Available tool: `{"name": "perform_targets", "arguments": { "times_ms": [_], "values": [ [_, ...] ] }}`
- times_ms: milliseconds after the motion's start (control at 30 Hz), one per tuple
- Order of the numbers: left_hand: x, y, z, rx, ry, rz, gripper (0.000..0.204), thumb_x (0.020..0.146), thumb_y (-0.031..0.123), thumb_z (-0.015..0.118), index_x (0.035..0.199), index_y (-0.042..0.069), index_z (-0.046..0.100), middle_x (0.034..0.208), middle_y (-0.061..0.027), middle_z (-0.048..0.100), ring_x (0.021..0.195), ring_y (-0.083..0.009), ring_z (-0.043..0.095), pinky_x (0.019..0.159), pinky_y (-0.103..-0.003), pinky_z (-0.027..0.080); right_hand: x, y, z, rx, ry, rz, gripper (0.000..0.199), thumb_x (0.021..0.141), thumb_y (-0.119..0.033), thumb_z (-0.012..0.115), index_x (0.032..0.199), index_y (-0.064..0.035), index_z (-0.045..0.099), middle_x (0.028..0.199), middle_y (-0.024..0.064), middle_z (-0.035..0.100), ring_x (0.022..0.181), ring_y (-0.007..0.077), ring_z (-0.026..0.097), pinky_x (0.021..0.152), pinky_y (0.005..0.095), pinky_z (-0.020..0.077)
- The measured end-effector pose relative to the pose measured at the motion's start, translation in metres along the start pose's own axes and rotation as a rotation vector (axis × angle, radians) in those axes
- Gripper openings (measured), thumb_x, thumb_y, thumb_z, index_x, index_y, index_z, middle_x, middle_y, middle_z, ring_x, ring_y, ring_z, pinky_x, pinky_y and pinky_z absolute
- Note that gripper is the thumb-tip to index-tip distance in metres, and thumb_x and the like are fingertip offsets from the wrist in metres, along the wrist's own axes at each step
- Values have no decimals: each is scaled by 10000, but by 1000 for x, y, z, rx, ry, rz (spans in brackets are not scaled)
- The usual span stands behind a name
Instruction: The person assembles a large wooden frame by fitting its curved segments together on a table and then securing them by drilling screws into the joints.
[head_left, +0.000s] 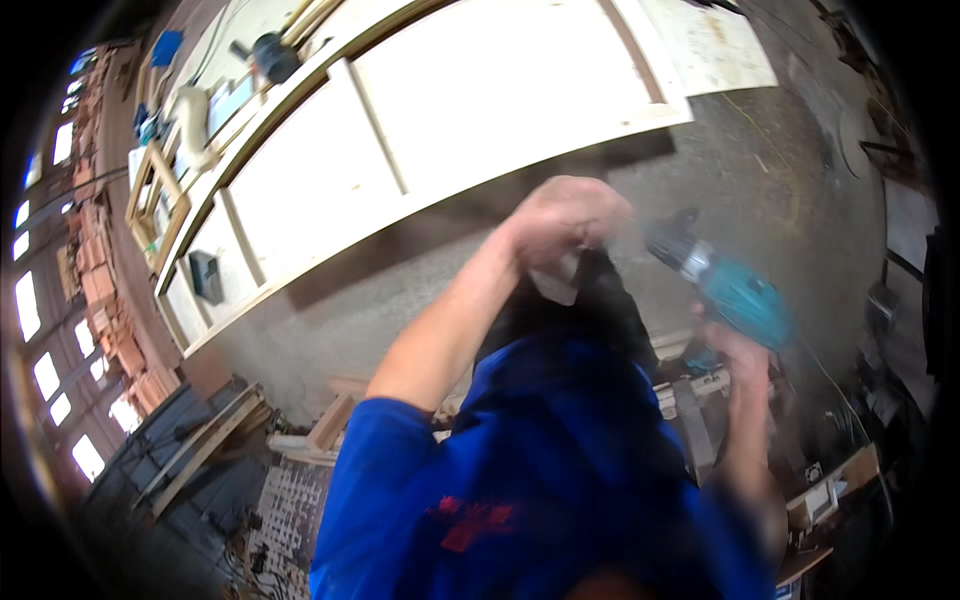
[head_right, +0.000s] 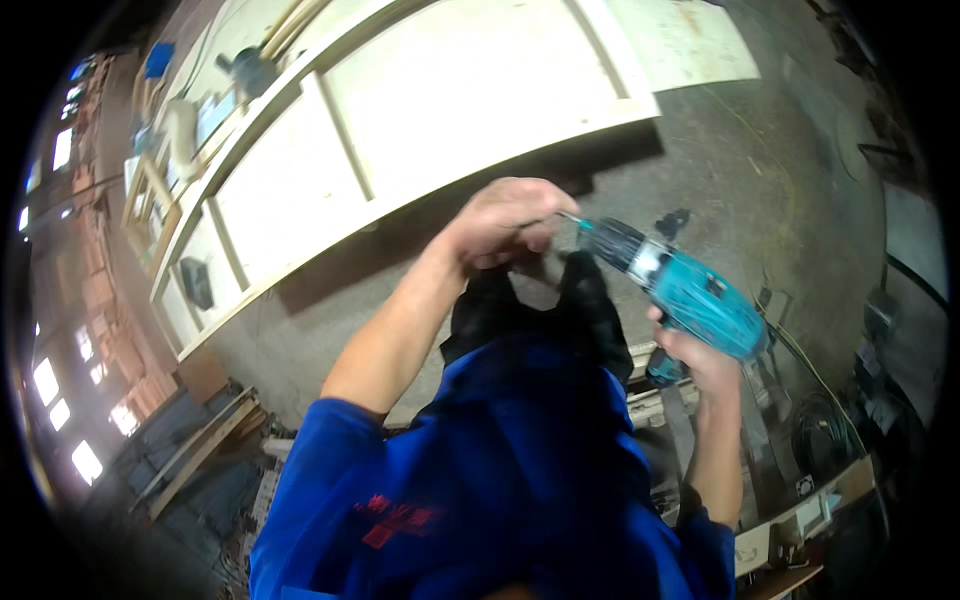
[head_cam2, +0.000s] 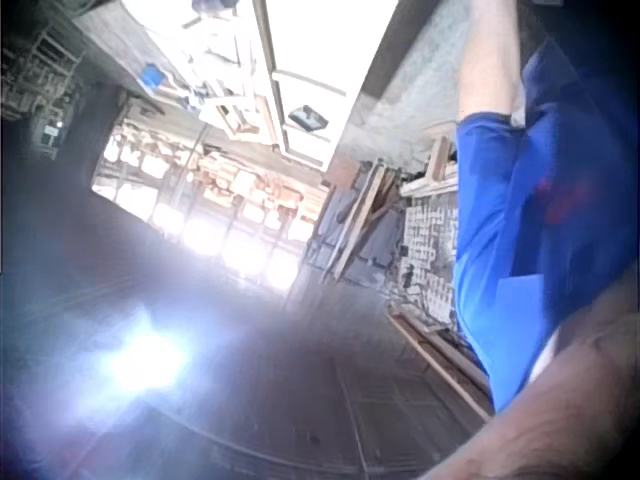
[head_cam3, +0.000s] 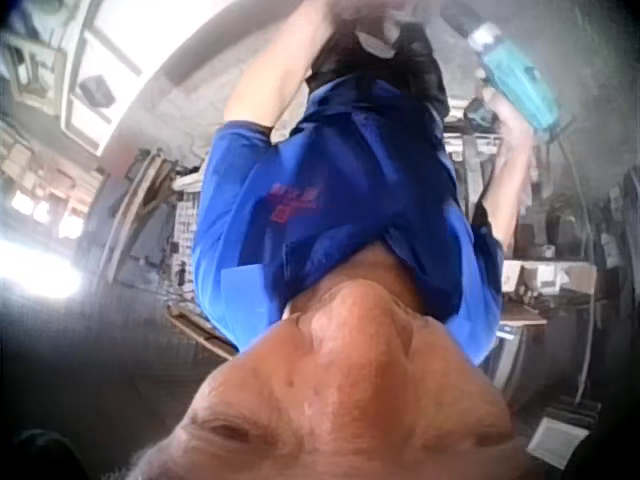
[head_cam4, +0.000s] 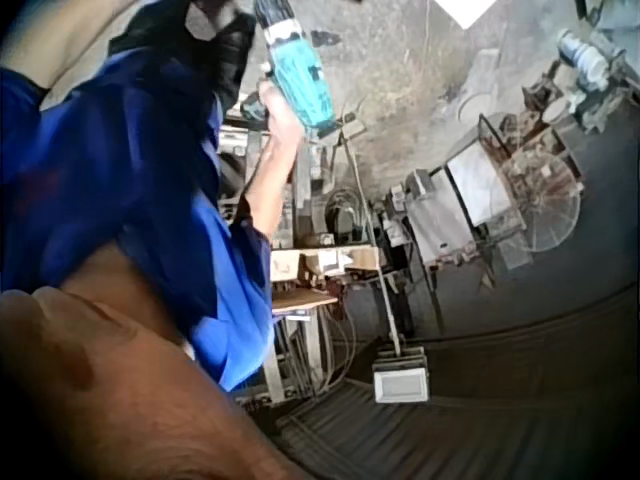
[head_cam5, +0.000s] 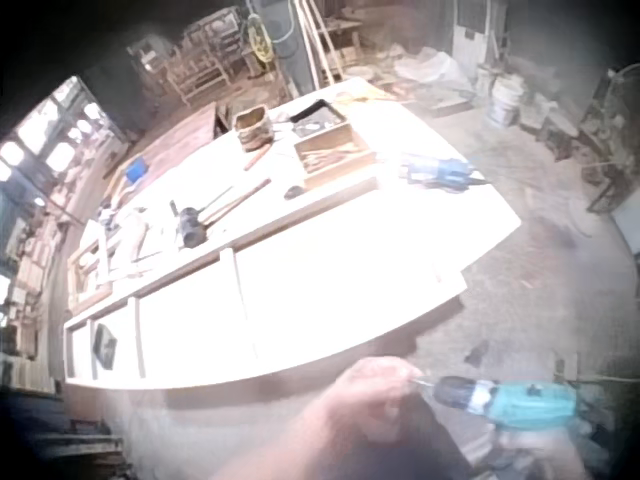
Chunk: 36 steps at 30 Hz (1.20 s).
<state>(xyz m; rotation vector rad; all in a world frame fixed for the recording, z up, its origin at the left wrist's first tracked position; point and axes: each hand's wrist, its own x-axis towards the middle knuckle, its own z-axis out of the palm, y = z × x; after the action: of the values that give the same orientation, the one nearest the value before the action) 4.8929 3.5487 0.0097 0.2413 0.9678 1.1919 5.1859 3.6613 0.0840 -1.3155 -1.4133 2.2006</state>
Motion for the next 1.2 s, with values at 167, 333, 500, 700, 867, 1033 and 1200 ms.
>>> {"name": "perform_targets", "arguments": {
  "times_ms": [167,333,500,700,867,1033,1200],
  "values": [
    [31,1,17,-308,117,137,452,1078,342,514,1139,-80,665,834,-73,644,650,-149,610,617,-261,556,33,-17,-28,57,-67,63,613,649,-16,723,1250,12,604,955,128,693,745,209,662,641,308,534],
    [51,8,20,-418,173,271,580,1075,473,490,1115,-79,664,820,-67,633,687,-127,566,624,-266,491,59,-12,-45,166,-131,-27,594,670,-57,727,1242,30,597,927,120,690,716,198,648,634,307,523],
    [85,23,-1,1435,736,456,543,900,490,745,1061,-27,699,858,-101,589,800,-227,591,721,-356,520,77,-12,-64,250,-123,-60,488,737,-121,771,1186,29,654,985,115,715,748,184,662,714,336,571],
    [120,12,-33,1928,480,491,439,890,444,747,879,18,642,907,-163,605,901,-344,603,822,-450,522,90,-18,-91,194,-53,-109,534,717,-120,766,1214,27,639,1018,122,705,735,184,647,714,339,567],
    [125,15,-27,1948,457,254,459,876,448,745,981,4,687,1017,-149,653,1028,-317,617,926,-424,523,97,-23,-100,192,-17,-177,555,726,-160,772,1233,11,627,1019,109,693,726,174,618,701,336,527],
    [127,16,-32,1898,452,315,421,875,405,767,874,17,604,947,-151,615,963,-344,599,877,-452,508,100,-24,-105,137,17,-197,639,760,-217,781,1311,20,560,1077,100,665,742,155,587,735,334,494],
    [129,17,-32,1873,446,272,449,895,420,752,861,11,571,930,-158,600,934,-353,591,866,-469,498,100,-26,-104,84,18,-187,599,775,-181,757,1313,10,576,1075,103,666,753,153,579,730,315,487]
  ]
}}
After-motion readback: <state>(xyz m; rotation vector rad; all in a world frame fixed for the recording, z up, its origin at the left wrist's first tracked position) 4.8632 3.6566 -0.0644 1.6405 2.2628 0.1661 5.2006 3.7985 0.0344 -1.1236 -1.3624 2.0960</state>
